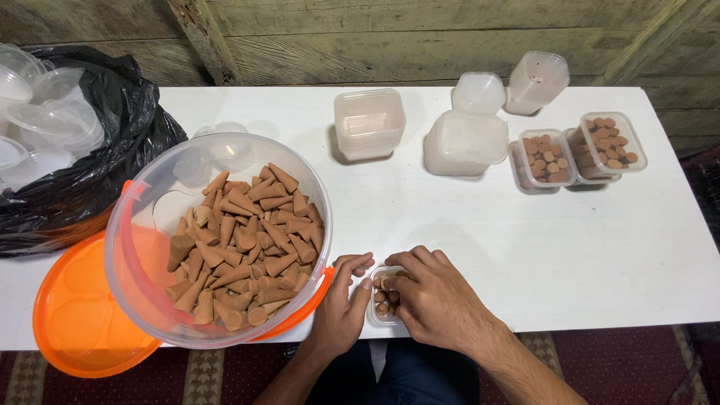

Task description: The person transfers small brown cone-shaped items from a large orange-lidded container into small clear plastic containers. They arrange the cones upright in rows, close the lids, and stack the filled containers on the table.

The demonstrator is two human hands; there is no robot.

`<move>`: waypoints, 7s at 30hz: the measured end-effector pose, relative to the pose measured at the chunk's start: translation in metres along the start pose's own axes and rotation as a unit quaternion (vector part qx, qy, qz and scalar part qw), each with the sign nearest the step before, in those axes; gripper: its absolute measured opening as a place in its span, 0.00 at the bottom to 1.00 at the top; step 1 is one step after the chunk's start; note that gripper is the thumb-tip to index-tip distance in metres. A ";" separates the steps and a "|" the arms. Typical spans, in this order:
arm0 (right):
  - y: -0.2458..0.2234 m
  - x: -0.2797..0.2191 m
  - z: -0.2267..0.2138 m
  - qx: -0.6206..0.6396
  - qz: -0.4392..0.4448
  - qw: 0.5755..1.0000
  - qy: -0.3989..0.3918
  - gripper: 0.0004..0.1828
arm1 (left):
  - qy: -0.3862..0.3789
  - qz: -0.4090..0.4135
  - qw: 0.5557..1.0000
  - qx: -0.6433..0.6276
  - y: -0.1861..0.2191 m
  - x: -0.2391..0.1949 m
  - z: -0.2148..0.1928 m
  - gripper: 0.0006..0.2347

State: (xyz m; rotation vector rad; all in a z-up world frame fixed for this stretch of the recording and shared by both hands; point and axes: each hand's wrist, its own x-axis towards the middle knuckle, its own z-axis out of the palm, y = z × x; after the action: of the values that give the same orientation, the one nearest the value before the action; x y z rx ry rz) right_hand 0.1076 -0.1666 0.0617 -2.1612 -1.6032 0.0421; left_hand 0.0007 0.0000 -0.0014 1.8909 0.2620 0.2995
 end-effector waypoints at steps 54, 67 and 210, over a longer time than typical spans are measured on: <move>-0.070 0.203 -0.037 0.366 0.090 0.917 0.130 0.17 | -0.052 0.229 0.903 0.359 0.097 0.083 -0.274 0.07; -0.068 0.206 -0.036 0.303 0.070 0.943 0.116 0.17 | -0.151 0.189 0.837 0.492 0.077 0.093 -0.264 0.16; -0.059 0.199 -0.025 0.426 0.011 0.874 0.231 0.17 | -0.105 0.058 0.852 0.509 0.134 0.084 -0.216 0.07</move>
State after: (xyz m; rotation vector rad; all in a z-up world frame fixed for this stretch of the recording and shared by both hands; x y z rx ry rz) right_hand 0.1262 0.0207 0.1529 -1.3542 -0.9967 0.1859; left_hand 0.0123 0.1748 0.2011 2.9796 0.1614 0.0008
